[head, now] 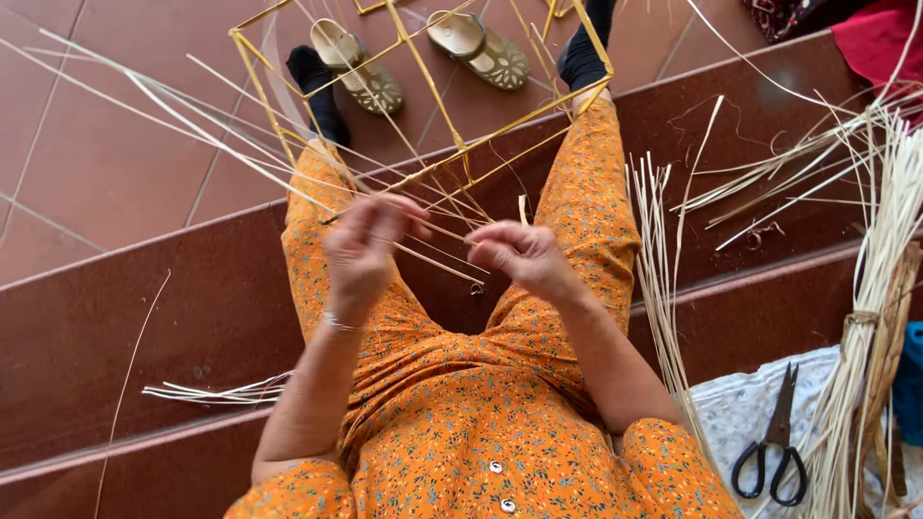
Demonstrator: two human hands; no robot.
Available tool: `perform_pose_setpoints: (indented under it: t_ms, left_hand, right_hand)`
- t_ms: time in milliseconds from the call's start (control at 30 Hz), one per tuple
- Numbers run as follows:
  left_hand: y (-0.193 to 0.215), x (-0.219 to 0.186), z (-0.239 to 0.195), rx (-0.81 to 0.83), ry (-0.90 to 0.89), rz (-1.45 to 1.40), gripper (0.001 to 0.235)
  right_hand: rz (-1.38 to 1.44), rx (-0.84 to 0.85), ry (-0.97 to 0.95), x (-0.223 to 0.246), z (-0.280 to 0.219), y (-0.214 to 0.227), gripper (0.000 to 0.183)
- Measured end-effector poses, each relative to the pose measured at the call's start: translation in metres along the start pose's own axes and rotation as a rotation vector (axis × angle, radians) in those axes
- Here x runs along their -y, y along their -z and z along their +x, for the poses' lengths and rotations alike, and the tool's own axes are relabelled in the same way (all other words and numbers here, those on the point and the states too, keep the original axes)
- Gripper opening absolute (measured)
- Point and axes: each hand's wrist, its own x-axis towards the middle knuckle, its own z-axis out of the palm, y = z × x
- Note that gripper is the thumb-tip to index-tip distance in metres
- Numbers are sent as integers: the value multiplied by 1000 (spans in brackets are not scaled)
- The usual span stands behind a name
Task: The person sits on the floor and weaves thin bamboo strips into a rectangular frame, repeatedly threading and tightening the strips by hand. The person occasionally reaches for additional strips from a nearby bundle.
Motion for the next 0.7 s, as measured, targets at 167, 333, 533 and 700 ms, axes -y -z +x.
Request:
perform_pose_setpoints:
  t_ms: [167, 333, 533, 700]
  left_hand:
    - [74, -73, 18, -340, -461, 120, 15]
    - [91, -90, 36, -383, -669, 377, 12]
    - [61, 2, 90, -229, -616, 540, 9]
    - [25, 73, 116, -124, -311, 573, 12]
  right_hand:
    - [-305, -309, -184, -38, 36, 18, 23]
    - [-492, -197, -253, -77, 57, 7, 23]
    - [-632, -300, -54, -86, 57, 3, 7]
    - [-339, -230, -263, -87, 54, 17, 10]
